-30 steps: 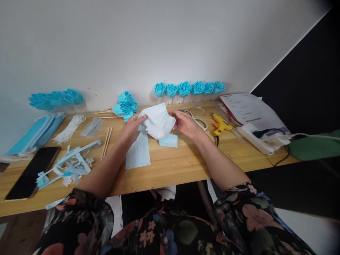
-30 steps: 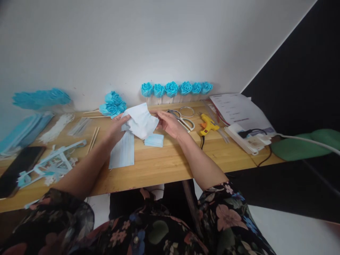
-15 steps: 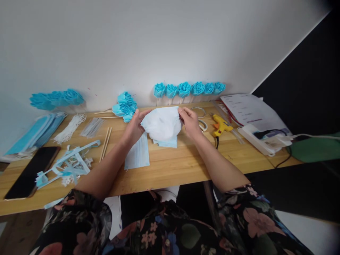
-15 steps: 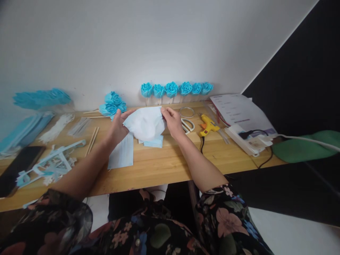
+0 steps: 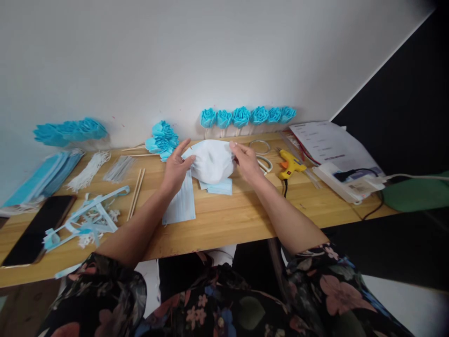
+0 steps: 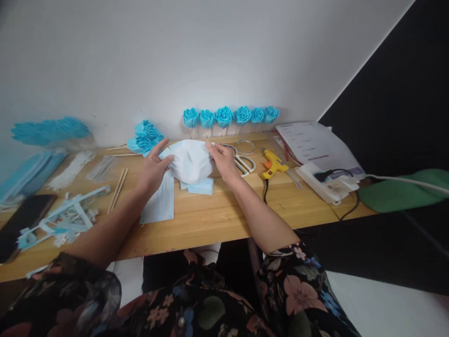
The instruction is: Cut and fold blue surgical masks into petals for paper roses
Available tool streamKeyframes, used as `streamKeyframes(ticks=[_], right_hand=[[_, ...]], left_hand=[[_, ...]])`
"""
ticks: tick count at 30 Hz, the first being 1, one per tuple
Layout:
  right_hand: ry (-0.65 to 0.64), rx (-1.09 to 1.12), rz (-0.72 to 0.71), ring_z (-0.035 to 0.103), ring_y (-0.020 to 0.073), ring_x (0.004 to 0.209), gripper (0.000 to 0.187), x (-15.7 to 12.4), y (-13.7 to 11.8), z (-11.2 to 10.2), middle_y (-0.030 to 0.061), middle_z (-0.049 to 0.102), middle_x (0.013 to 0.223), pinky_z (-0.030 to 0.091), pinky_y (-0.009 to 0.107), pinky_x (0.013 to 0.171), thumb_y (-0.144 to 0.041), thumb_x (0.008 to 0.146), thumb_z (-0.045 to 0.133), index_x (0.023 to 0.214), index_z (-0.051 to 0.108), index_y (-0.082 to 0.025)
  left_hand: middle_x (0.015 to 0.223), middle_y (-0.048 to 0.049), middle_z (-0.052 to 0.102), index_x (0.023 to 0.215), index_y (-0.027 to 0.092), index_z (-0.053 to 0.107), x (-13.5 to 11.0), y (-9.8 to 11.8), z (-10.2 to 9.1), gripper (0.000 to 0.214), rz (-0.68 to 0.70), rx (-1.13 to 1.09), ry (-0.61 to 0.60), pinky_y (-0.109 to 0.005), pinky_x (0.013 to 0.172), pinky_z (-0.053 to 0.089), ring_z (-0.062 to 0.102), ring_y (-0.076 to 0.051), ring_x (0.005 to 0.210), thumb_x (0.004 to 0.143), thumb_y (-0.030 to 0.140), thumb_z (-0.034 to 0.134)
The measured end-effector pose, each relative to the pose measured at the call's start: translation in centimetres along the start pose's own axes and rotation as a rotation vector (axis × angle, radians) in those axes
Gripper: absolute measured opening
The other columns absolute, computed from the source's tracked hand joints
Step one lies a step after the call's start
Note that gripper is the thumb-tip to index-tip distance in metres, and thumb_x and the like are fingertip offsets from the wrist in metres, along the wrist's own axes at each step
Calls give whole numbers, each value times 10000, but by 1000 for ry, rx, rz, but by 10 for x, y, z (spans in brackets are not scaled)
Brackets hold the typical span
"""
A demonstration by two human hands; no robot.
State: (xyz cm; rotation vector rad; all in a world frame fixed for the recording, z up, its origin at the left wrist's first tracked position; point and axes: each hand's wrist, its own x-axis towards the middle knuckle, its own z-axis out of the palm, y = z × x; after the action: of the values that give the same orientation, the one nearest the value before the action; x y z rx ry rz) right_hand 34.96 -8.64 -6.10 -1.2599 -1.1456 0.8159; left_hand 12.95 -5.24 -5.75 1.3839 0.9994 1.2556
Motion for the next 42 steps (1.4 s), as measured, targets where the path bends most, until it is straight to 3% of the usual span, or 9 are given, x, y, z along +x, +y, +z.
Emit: streamKeyframes(ticks=[4,7,9,11,17,22,30,36,42], right_hand=[[60,-2,-90,412,119,644,454,-2,1,1,-37,467,651,331,257,591,-649,794,645,734,608,-200],[104,-56,-145,398,119,652,440,-2,1,0,-38,441,652,326,257,601,-628,853,586,744,596,-202],[118,-120,-182,371,116,641,453,-2,1,-1,-41,389,634,301,259,592,-619,876,564,692,532,-205],[134,-174,-211,352,114,634,470,-2,0,-2,-43,353,626,285,263,590,-610,892,544,659,465,-209],[179,-221,-239,319,109,616,491,0,0,-3,-46,298,616,273,270,587,-578,909,540,626,358,-220],[180,-237,-248,315,110,604,513,0,-4,-4,-47,288,595,275,274,581,-574,912,550,610,328,-224],[114,-154,-202,312,108,603,562,3,-3,-10,-44,295,612,270,269,560,-704,854,550,622,378,-222],[16,115,17,433,125,586,611,4,-2,-7,-16,447,600,366,275,537,-808,803,521,645,482,-220],[-63,129,38,468,116,589,446,1,-7,-6,-19,546,632,395,261,502,-623,704,762,704,628,-198]], left_hand=[[708,26,595,1232,223,674,1,-1,1,495,14,-48,41,-201,521,378,485,-93,571,753,290,775],[635,35,533,902,174,697,0,0,4,193,-11,-97,92,-204,529,358,470,-98,569,770,304,752],[605,41,486,704,165,604,-1,0,5,206,4,-75,125,-205,533,335,424,-89,556,784,304,732],[602,47,458,644,169,530,0,-1,5,274,41,-39,149,-206,556,333,395,-86,566,804,300,709],[648,46,446,666,180,503,5,-9,-2,291,154,15,219,-210,635,366,416,-95,625,863,319,665],[643,37,447,681,175,553,5,3,-4,261,200,61,217,-214,638,372,415,-106,638,896,296,639],[645,29,450,676,176,556,3,15,-5,260,178,41,209,-230,640,375,414,-115,629,880,302,657],[644,38,443,687,176,537,7,9,-8,291,152,1,239,-217,624,381,421,-104,626,892,344,659],[647,42,470,720,177,551,9,2,-9,335,138,-91,232,-203,586,397,443,-91,611,855,439,712]])
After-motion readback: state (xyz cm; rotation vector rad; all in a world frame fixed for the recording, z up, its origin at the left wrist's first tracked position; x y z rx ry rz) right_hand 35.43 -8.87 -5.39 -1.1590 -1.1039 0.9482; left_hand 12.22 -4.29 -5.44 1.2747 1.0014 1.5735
